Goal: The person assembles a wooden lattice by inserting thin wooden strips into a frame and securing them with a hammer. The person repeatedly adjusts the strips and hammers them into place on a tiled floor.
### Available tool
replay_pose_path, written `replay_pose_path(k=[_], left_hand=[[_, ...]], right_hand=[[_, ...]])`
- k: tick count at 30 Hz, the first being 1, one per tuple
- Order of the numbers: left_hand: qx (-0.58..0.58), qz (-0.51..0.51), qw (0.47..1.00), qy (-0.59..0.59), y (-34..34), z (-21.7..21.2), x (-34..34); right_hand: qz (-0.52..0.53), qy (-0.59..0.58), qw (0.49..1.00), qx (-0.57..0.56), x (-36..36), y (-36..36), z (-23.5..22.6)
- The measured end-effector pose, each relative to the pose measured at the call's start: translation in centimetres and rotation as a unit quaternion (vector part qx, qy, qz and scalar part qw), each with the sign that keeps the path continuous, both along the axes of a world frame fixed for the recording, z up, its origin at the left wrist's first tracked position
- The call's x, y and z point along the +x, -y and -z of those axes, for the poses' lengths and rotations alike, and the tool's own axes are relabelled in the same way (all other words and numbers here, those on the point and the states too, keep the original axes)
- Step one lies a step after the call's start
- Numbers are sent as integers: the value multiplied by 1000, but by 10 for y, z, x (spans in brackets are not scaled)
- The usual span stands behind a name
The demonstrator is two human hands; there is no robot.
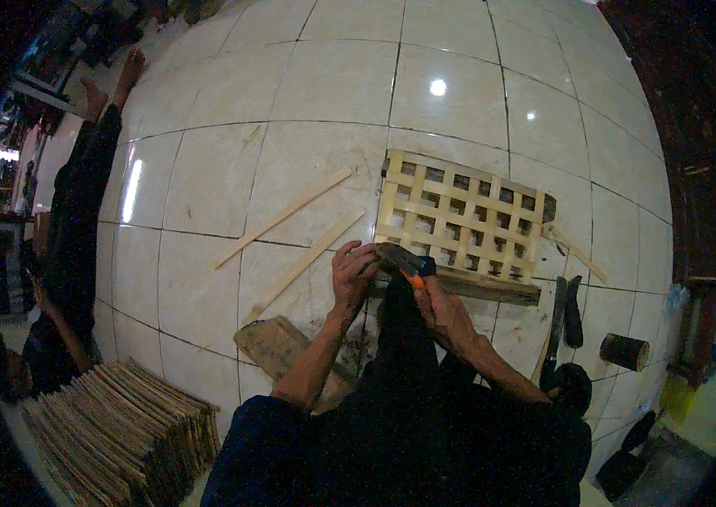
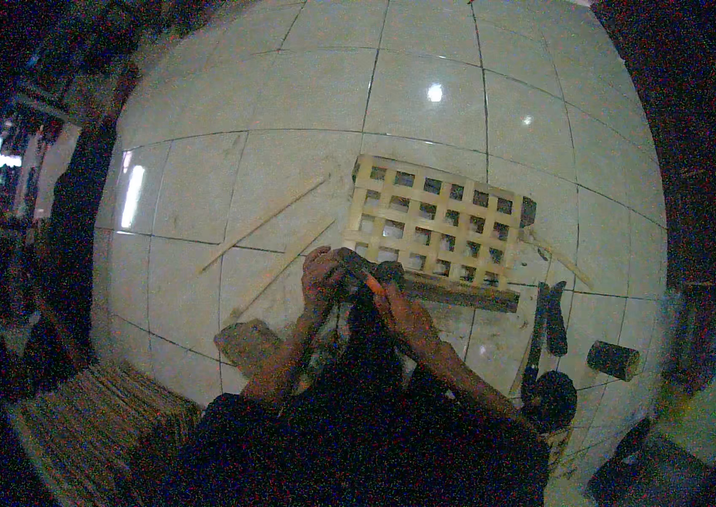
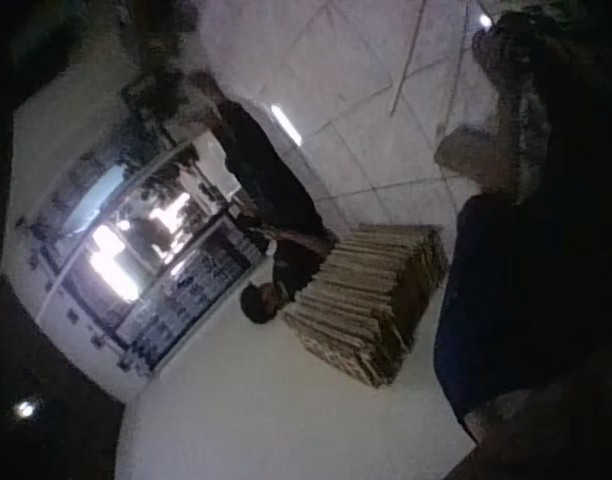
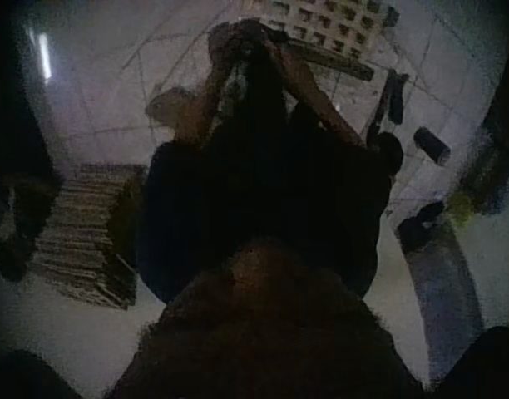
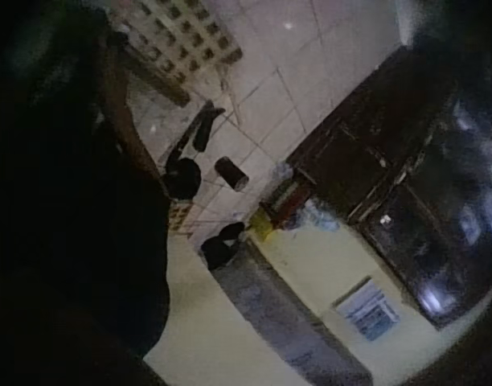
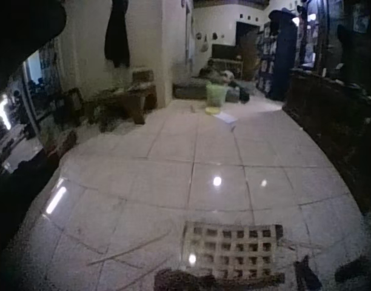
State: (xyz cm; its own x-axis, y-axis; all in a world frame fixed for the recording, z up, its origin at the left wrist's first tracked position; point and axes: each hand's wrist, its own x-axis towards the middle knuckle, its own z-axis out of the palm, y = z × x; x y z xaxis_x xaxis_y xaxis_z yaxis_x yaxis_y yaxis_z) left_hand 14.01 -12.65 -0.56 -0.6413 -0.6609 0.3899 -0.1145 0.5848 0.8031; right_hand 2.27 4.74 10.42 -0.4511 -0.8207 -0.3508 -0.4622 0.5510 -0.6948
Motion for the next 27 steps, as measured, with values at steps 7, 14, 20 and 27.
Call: replay_pose_path(k=[7, 14, 20, 27], left_hand=[[7, 10, 1000, 22, 0, 2, -2], [-22, 7, 1000, 7, 1, 3, 2], [130, -18, 991, 25, 7, -13, 6], [147, 119, 981, 44, 40, 6, -8]], right_hand=[[19, 40, 999, 18, -2, 0, 8], [5, -51, 999, -15, 0, 5, 8], [48, 31, 998, 10, -5, 8, -34], [-67, -295, 949, -86, -3, -6, 3]])
